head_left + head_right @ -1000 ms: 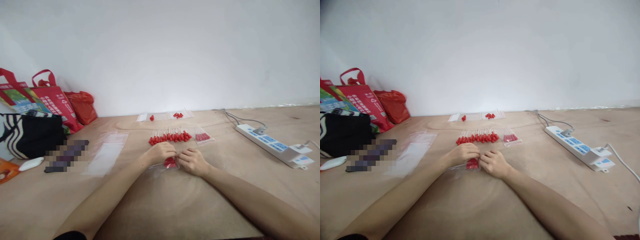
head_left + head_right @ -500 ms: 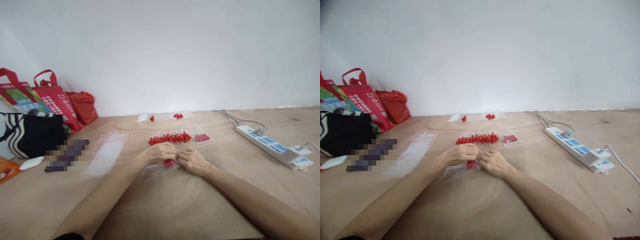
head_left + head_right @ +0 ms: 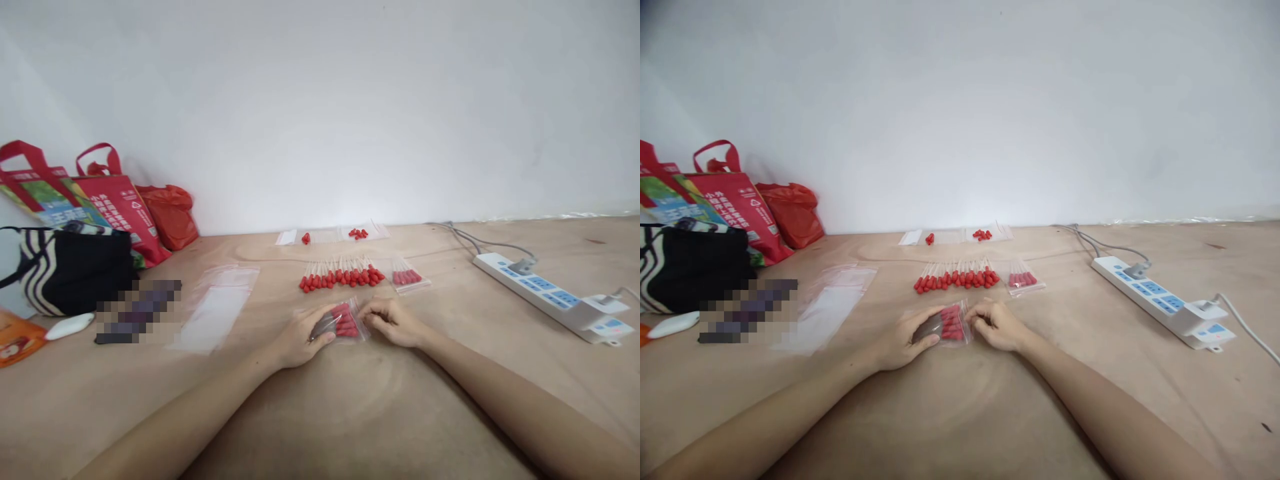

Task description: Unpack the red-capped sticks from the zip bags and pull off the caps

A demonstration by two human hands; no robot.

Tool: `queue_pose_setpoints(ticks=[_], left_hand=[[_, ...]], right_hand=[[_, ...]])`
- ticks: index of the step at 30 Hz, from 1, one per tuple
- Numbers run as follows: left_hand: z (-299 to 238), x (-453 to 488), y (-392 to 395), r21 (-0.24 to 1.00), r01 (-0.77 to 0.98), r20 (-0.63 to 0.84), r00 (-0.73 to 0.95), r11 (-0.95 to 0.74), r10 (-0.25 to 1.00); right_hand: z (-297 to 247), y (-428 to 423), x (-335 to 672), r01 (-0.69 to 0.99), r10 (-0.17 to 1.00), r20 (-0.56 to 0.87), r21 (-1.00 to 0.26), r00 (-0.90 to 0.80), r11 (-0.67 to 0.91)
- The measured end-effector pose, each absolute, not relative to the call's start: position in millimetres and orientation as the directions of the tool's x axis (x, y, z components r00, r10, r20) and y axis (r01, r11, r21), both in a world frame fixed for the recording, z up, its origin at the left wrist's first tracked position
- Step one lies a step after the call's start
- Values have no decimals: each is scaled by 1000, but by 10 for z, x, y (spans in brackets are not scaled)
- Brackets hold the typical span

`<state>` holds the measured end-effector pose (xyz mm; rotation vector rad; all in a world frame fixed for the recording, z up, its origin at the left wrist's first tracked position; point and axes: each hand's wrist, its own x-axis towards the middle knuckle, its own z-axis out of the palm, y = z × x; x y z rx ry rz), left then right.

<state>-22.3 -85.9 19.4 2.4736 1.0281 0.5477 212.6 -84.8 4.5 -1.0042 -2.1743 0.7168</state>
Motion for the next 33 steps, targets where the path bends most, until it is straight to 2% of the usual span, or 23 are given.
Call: queue_pose_setpoints(ticks=[3, 7, 13, 20, 24, 30, 33], left_hand=[[211, -191, -828, 533, 522, 216, 677, -665, 704], [193, -174, -812, 524, 519, 241, 670, -675, 702], [188, -185, -827, 523, 508, 258, 671, -685, 695], [159, -192, -810, 502, 485, 306, 675, -716, 672], [147, -201, -797, 499, 478, 307, 683, -723, 663], [167, -214, -790, 499, 522, 283, 656, -692, 699], [167, -213, -789, 498, 527, 272, 659, -689, 701]], right_hand=[[-25, -822, 2095, 399, 898, 104, -870, -427, 291], [-51, -810, 2078, 313, 875, 6, -933, -484, 180], [-30, -820, 2067, 298, 897, 31, -938, -441, 179], [-18, -855, 1941, 380, 913, 153, -873, -379, 305], [26, -882, 1879, 424, 917, 177, -844, -358, 329], [81, -902, 1882, 400, 886, 209, -832, -415, 384], [51, -891, 1883, 332, 885, 211, -870, -415, 364]])
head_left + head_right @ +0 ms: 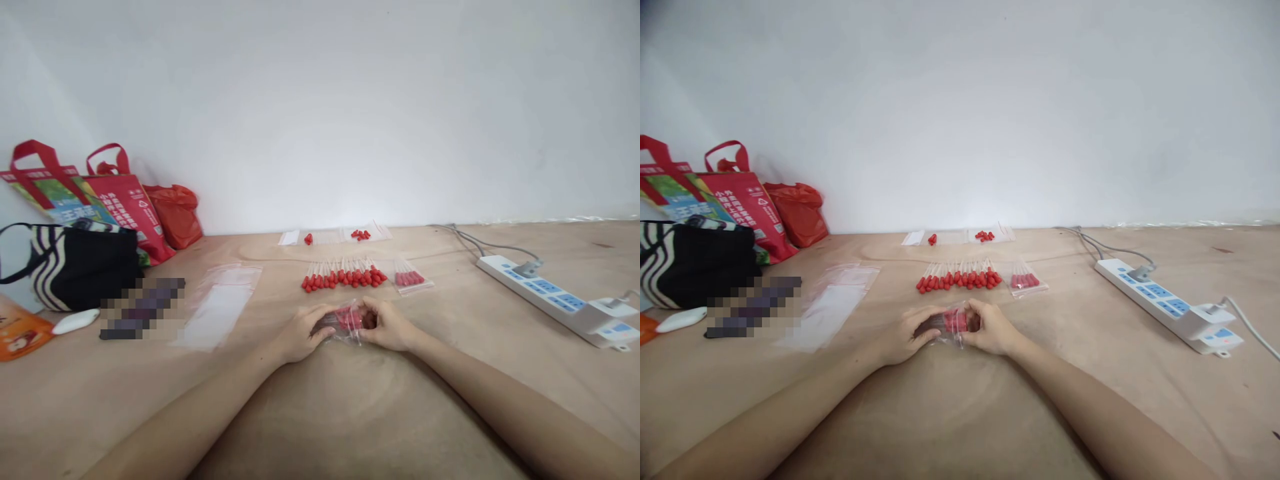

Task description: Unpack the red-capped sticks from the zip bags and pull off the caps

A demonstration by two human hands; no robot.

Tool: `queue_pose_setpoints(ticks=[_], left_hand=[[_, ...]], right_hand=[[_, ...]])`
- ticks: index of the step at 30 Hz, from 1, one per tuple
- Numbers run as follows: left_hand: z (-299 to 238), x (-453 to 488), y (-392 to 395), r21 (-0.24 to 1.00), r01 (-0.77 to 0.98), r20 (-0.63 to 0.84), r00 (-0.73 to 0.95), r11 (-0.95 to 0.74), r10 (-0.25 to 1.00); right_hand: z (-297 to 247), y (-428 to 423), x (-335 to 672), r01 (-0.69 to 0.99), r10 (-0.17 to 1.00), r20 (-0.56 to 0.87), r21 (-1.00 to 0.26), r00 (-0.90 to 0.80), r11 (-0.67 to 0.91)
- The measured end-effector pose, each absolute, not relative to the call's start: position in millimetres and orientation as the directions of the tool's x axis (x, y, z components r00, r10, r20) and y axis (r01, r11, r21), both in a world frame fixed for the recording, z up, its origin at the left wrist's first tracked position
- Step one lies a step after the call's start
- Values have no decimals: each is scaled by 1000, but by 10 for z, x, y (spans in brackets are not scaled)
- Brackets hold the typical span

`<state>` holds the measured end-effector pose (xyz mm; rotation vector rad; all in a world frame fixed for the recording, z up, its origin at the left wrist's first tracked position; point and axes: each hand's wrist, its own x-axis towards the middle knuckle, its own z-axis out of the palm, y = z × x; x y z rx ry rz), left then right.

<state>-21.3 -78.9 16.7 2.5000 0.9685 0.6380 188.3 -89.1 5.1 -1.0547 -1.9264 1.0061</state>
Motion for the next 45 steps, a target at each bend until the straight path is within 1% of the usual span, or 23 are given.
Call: queue_pose_setpoints(ticks=[2, 4, 8, 10, 12, 15, 18, 22, 24, 25, 27, 28, 29, 30, 31, 32, 34, 36, 37, 39, 42, 44, 45], left_hand=[[165, -212, -788, 495, 527, 270, 662, -691, 699], [163, -218, -786, 492, 530, 267, 663, -691, 699], [155, -261, -769, 476, 554, 250, 659, -683, 709], [152, -289, -757, 465, 571, 235, 657, -676, 716], [150, -308, -747, 461, 577, 226, 658, -674, 718], [150, -317, -742, 461, 583, 213, 660, -670, 721], [149, -313, -744, 459, 596, 194, 656, -659, 729], [156, -318, -732, 465, 569, 221, 667, -678, 711], [167, -312, -718, 484, 526, 289, 658, -699, 695], [174, -300, -711, 501, 511, 339, 627, -698, 702], [193, -252, -709, 587, 495, 400, 511, -641, 761], [204, -218, -714, 666, 482, 378, 441, -570, 814], [217, -178, -726, 761, 447, 313, 380, -469, 870], [231, -136, -743, 857, 384, 215, 340, -344, 916], [246, -94, -766, 933, 295, 104, 323, -204, 941], [261, -54, -792, 979, 193, -2, 331, -66, 944], [289, 13, -852, 988, 1, -143, 367, 154, 919], [308, 58, -912, 951, -114, -227, 375, 288, 899], [316, 72, -937, 934, -139, -261, 366, 330, 893], [332, 83, -966, 908, -148, -324, 345, 391, 881], [386, 27, -903, 903, -78, -381, 307, 422, 872], [456, -76, -746, 926, 74, -378, 248, 371, 892], [500, -143, -630, 926, 186, -364, 220, 328, 905]], right_hand=[[16, -873, 1881, 246, 880, 188, -916, -437, 317], [-8, -849, 1895, 164, 883, 143, -957, -448, 238], [18, -787, 2032, 106, 923, -16, -994, -384, 26], [61, -751, 2159, 75, 936, -75, -996, -343, -52], [115, -716, 2315, 33, 942, -99, -995, -322, -93], [212, -677, 2587, 36, 940, -87, -996, -329, -80], [313, -656, 2865, 23, 951, -48, -999, -304, -43], [381, -635, 3008, -101, 980, 60, -994, -190, 41], [367, -635, 2883, -137, 985, 143, -982, -98, 129], [349, -645, 2771, -134, 979, 200, -972, -44, 192], [297, -694, 2483, -40, 946, 323, -945, 43, 324], [267, -734, 2329, 44, 918, 393, -919, 45, 392], [234, -783, 2182, 132, 870, 489, -868, 64, 478], [201, -837, 2050, 231, 807, 589, -793, 49, 564], [169, -893, 1938, 326, 738, 675, -694, -17, 642], [139, -946, 1849, 398, 667, 737, -583, -107, 708], [87, -1031, 1729, 481, 537, 795, -367, -282, 796], [52, -1079, 1665, 505, 430, 801, -189, -416, 842], [41, -1090, 1646, 505, 392, 797, -128, -460, 853], [34, -1097, 1627, 481, 355, 782, -82, -512, 873], [48, -1086, 1651, 424, 389, 745, -157, -542, 892], [60, -1064, 1706, 429, 442, 725, -220, -529, 876], [64, -1047, 1743, 449, 472, 725, -248, -502, 858]])
